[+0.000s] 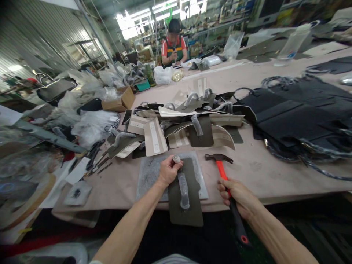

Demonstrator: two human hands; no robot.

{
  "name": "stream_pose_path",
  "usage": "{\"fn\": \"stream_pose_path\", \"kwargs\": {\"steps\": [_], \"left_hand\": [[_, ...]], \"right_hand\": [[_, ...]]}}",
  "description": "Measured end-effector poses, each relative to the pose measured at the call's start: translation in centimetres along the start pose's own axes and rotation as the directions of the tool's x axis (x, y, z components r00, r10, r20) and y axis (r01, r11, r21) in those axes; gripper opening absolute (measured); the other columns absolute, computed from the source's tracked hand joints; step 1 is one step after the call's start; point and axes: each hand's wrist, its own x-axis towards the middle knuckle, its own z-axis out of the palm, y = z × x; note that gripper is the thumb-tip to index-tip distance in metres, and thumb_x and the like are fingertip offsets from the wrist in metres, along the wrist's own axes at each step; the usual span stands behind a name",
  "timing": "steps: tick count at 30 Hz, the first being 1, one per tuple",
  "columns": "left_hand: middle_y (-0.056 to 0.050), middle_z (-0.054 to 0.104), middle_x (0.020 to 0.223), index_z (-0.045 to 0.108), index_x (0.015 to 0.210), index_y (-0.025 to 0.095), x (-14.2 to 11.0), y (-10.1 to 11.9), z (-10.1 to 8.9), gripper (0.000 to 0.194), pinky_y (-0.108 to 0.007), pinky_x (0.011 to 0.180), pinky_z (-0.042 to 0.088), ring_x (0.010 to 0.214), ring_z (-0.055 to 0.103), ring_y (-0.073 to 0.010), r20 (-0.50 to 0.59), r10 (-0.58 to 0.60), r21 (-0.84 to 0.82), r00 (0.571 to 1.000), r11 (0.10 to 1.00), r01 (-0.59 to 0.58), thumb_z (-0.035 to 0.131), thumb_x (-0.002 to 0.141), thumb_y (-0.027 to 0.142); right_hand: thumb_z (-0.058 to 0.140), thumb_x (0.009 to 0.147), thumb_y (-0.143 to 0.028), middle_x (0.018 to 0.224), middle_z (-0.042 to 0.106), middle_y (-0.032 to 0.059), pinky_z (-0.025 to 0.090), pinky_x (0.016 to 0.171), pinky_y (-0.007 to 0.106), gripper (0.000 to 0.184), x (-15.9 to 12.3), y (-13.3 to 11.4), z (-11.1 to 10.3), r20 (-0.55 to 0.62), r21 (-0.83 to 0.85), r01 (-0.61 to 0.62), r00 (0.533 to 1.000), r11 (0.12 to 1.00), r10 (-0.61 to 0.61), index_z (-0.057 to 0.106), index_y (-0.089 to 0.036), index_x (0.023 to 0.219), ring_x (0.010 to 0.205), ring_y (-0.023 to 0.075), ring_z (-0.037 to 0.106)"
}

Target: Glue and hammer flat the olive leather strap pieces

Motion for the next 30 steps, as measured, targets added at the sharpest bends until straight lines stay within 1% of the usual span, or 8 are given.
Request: {"fn": "stream_pose_path", "kwargs": {"steps": [3, 7, 11, 13, 18, 20, 24, 30], "left_hand": [[-0.002, 0.074, 0.081, 0.068, 0.087, 0.018, -0.3, -0.3, 0.1, 0.011, -0.026, 0.074, 0.053, 0.076, 0.069, -0.0169, 0.015, 0.054, 0.058, 0.998, 0.997, -0.055, 0.065, 0.077, 0.015], [-0.001, 0.072, 0.08, 0.068, 0.085, 0.018, -0.5, -0.4, 0.0, 0.006, -0.025, 0.072, 0.051, 0.075, 0.066, -0.0161, 0.044, 0.09, 0.104, 0.995, 0.99, -0.094, 0.065, 0.079, 0.018], [0.002, 0.067, 0.07, 0.068, 0.081, 0.018, -0.5, -0.3, -0.1, 0.004, -0.024, 0.067, 0.048, 0.065, 0.06, -0.0136, 0.027, 0.078, 0.135, 0.997, 0.987, -0.081, 0.065, 0.079, 0.018], [0.001, 0.068, 0.072, 0.068, 0.081, 0.017, -0.5, -0.3, -0.1, 0.004, -0.024, 0.068, 0.048, 0.067, 0.061, -0.0138, 0.041, 0.08, 0.117, 0.996, 0.99, -0.084, 0.064, 0.08, 0.017], [0.0, 0.069, 0.077, 0.069, 0.083, 0.018, -0.4, -0.3, -0.2, 0.005, -0.025, 0.073, 0.049, 0.073, 0.062, -0.0153, 0.068, 0.103, 0.099, 0.992, 0.989, -0.11, 0.065, 0.08, 0.019], [0.0, 0.068, 0.077, 0.069, 0.083, 0.018, -0.5, -0.2, -0.2, 0.006, -0.025, 0.072, 0.048, 0.073, 0.061, -0.0154, 0.066, 0.089, 0.106, 0.994, 0.99, -0.096, 0.065, 0.079, 0.019], [0.0, 0.068, 0.075, 0.07, 0.087, 0.018, -0.5, -0.2, -0.2, 0.011, -0.025, 0.069, 0.048, 0.071, 0.062, -0.0153, 0.079, 0.064, 0.111, 0.995, 0.991, -0.072, 0.063, 0.079, 0.019], [-0.002, 0.074, 0.081, 0.072, 0.085, 0.019, -0.3, 0.5, -0.1, 0.013, -0.029, 0.078, 0.054, 0.077, 0.068, -0.019, 0.068, 0.096, 0.173, 0.993, 0.979, -0.107, 0.064, 0.077, 0.025]], "right_hand": [[0.05, 0.09, -0.051, 0.059, 0.039, -0.008, 0.025, 0.039, 0.021, 0.028, -2.7, -1.7, 2.6, -0.083, -0.206, 0.23, 0.964, 0.951, -0.251, 0.048, -0.023, 0.086, 0.04, 0.0082, 0.032], [0.04, 0.094, -0.056, 0.056, 0.045, -0.0031, 0.027, 0.049, 0.026, 0.038, -4.6, -3.7, 4.6, 0.048, -0.733, 0.532, 0.662, 0.424, -0.748, 0.046, -0.023, 0.077, 0.047, 0.0114, 0.039], [0.038, 0.097, -0.045, 0.053, 0.047, -0.0022, 0.017, 0.049, 0.029, 0.033, -5.2, -6.0, 5.1, 0.289, -0.888, 0.452, 0.692, 0.086, -0.661, 0.045, -0.023, 0.075, 0.043, 0.0108, 0.033], [0.036, 0.099, -0.047, 0.052, 0.046, -0.0033, 0.018, 0.048, 0.028, 0.036, -6.2, -7.5, 5.1, 0.314, -0.885, 0.463, 0.654, 0.037, -0.689, 0.045, -0.023, 0.075, 0.042, 0.0107, 0.034], [0.032, 0.103, -0.051, 0.059, 0.054, -0.0008, 0.033, 0.051, 0.026, 0.038, -8.2, -8.5, 6.2, 0.009, -0.842, 0.523, 0.264, 0.135, -0.964, 0.049, -0.023, 0.085, 0.046, 0.0119, 0.047], [0.03, 0.102, -0.051, 0.055, 0.051, -0.0004, 0.029, 0.048, 0.027, 0.039, -7.4, -7.1, 6.3, 0.075, -0.865, 0.488, 0.352, 0.115, -0.933, 0.047, -0.023, 0.081, 0.043, 0.0125, 0.044], [0.036, 0.1, -0.047, 0.054, 0.052, -0.0001, 0.018, 0.048, 0.03, 0.034, -4.4, -4.6, 4.4, 0.26, -0.936, 0.35, 0.767, 0.043, -0.587, 0.048, -0.023, 0.08, 0.043, 0.0137, 0.041], [0.028, 0.103, -0.038, 0.074, 0.066, 0.0073, 0.036, 0.062, 0.03, 0.04, -1.1, -3.8, 0.6, 0.058, -0.948, 0.204, 0.867, 0.246, -0.495, 0.059, -0.018, 0.089, 0.068, 0.0192, 0.061]]}}
